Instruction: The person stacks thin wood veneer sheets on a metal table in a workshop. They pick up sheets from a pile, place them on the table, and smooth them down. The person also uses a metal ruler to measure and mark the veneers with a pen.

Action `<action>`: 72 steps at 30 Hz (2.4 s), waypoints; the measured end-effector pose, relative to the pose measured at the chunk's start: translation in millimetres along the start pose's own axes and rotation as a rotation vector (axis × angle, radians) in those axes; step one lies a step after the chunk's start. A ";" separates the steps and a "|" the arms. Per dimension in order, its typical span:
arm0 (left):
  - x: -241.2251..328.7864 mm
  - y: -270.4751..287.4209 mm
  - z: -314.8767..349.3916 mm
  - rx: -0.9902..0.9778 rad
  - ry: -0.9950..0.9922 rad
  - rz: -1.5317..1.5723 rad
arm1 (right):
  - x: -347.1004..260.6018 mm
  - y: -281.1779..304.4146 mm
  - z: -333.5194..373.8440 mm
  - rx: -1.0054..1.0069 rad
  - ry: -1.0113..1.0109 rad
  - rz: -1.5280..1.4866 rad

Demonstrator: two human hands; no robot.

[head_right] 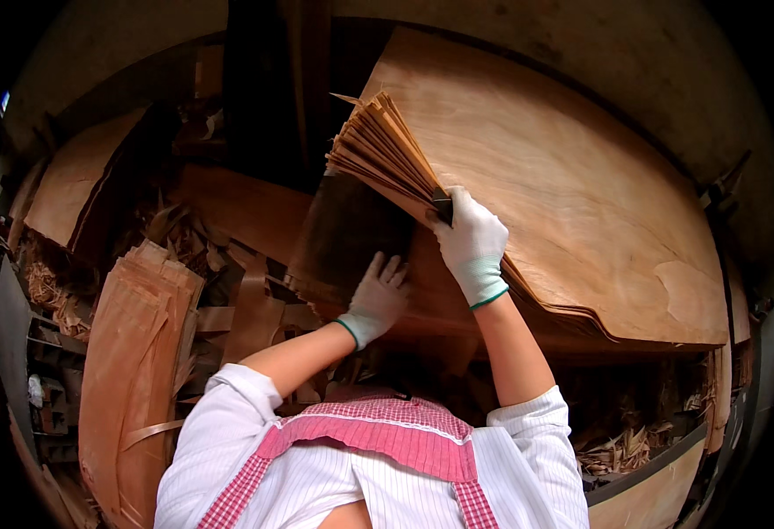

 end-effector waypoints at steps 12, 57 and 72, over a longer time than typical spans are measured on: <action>-258.1 -54.5 136.9 0.264 1.169 0.691 | -28.2 -38.2 111.4 -0.528 0.102 -0.096; -24.9 173.8 705.2 0.234 2.054 0.424 | -304.6 -169.6 313.0 -1.414 -0.973 -1.178; -197.3 147.2 277.5 0.795 1.038 0.865 | -38.5 -186.6 2.4 -0.256 -0.781 -1.157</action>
Point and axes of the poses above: each hand's wrist, its own z-axis away from the middle knuckle, its own y-axis out of the back of the hand, x = y × z, the point moved 8 cm from there along -z, towards the middle knuckle, and after that the axes turned 14 degrees about x, right-handed, at the moved point
